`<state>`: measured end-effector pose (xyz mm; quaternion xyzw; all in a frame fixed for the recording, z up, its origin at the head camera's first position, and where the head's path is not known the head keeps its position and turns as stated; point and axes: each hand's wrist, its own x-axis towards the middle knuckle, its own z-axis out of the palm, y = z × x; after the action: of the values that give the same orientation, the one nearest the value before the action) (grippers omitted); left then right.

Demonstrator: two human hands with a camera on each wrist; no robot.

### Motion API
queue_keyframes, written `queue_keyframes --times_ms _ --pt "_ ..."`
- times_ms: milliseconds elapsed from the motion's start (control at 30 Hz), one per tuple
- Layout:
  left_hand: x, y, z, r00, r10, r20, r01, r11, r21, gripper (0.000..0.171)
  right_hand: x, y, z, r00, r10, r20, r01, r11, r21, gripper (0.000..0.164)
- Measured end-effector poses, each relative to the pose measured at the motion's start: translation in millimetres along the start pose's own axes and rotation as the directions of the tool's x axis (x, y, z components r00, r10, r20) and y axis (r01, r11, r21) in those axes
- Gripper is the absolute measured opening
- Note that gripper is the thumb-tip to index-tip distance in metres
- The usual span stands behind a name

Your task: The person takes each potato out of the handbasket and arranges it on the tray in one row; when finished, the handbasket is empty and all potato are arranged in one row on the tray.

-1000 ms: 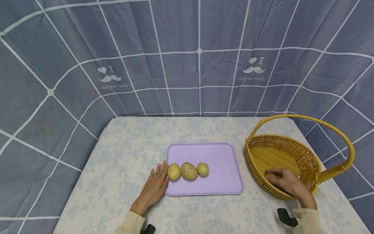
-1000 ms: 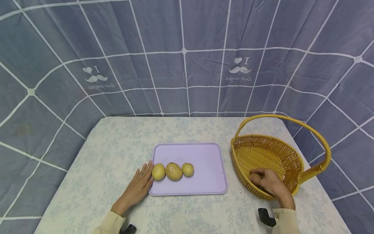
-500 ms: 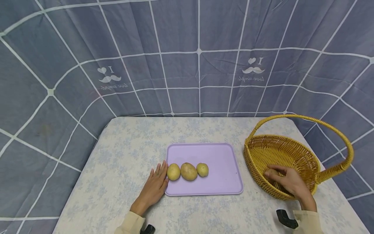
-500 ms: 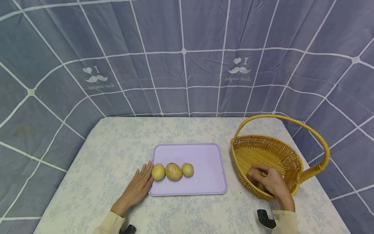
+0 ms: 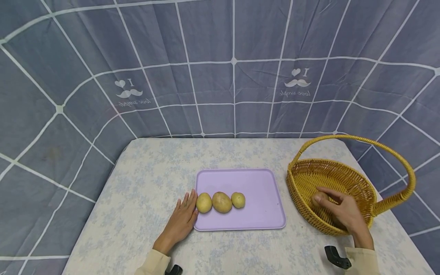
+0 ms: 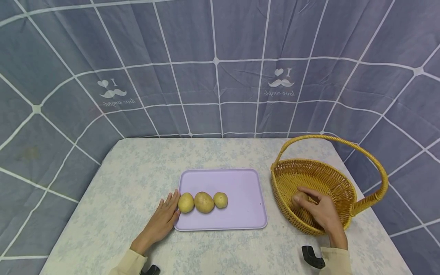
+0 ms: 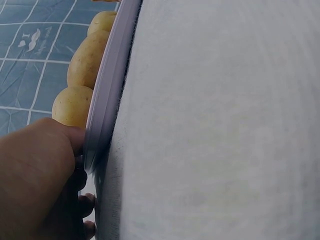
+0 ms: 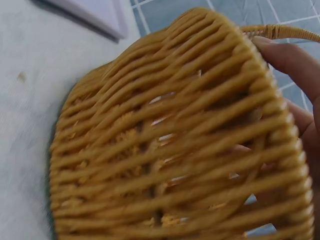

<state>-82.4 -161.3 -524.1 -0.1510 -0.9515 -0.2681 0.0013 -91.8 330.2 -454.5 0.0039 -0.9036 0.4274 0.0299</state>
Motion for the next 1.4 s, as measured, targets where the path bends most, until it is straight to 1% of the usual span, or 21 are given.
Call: queue_keyframes --times_ms 233,300,333,367,433,533,600,667,833,967,1033,1200,1400 --pt "-0.4 0.6 -0.8 1.0 0.005 -0.001 -0.005 1.0 0.003 0.056 4.6 -14.9 2.3 0.998 -0.055 -0.036 0.058 0.995 0.084 0.044" --pt "-0.4 0.4 -0.9 1.0 0.005 0.0 -0.005 1.0 0.004 0.056 7.2 -20.3 5.0 0.995 -0.082 -0.052 0.088 0.987 0.137 0.042" --pt "-0.4 0.3 -0.8 1.0 0.005 0.001 -0.005 1.0 0.004 0.056 8.6 -23.1 7.2 0.994 -0.092 -0.059 0.102 0.978 0.181 0.041" --pt "-0.4 0.2 -0.7 1.0 0.004 0.002 -0.004 1.0 0.003 0.056 10.1 -26.3 9.6 0.992 -0.104 -0.067 0.117 0.968 0.224 0.039" --pt "-0.5 0.1 -0.4 1.0 0.002 0.003 -0.002 1.0 0.002 0.057 13.5 -32.3 15.5 0.988 -0.138 -0.076 0.155 0.936 0.317 0.039" --pt "-0.4 -0.3 0.2 1.0 0.001 0.002 -0.001 1.0 0.002 0.057 19.7 -41.9 26.0 0.977 -0.199 -0.08 0.213 0.876 0.433 0.041" --pt "-0.4 -0.4 0.6 1.0 0.004 0.0 -0.004 1.0 0.001 0.056 23.8 -47.9 33.2 0.968 -0.243 -0.067 0.245 0.841 0.482 0.043" --pt "-0.4 -0.6 0.8 1.0 0.006 0.0 -0.006 1.0 -0.003 0.056 27.3 -53.6 40.6 0.962 -0.268 -0.052 0.257 0.826 0.502 0.043" --pt "-0.2 -0.6 0.5 1.0 0.01 -0.001 -0.01 1.0 -0.007 0.056 35.4 -62.1 58.7 0.954 -0.3 0.001 0.26 0.829 0.495 0.042" --pt "0.6 -0.6 -0.3 1.0 0.009 -0.003 -0.009 1.0 0.001 0.057 43.0 -65.8 73.9 0.937 -0.346 0.049 0.278 0.823 0.496 0.041" --pt "1.2 -0.5 -0.6 1.0 0.011 -0.007 -0.011 1.0 0.004 0.056 45.9 -67.5 81.7 0.932 -0.356 0.067 0.279 0.824 0.494 0.041" --pt "1.1 -0.2 -0.2 1.0 0.014 -0.008 -0.014 1.0 0.001 0.056 48.5 -70.5 100.1 0.93 -0.354 0.102 0.272 0.846 0.459 0.04" --pt "0.0 0.2 0.4 1.0 0.016 -0.009 -0.016 1.0 0.001 0.056 48.9 -66.4 120.9 0.93 -0.327 0.169 0.235 0.881 0.411 0.042"
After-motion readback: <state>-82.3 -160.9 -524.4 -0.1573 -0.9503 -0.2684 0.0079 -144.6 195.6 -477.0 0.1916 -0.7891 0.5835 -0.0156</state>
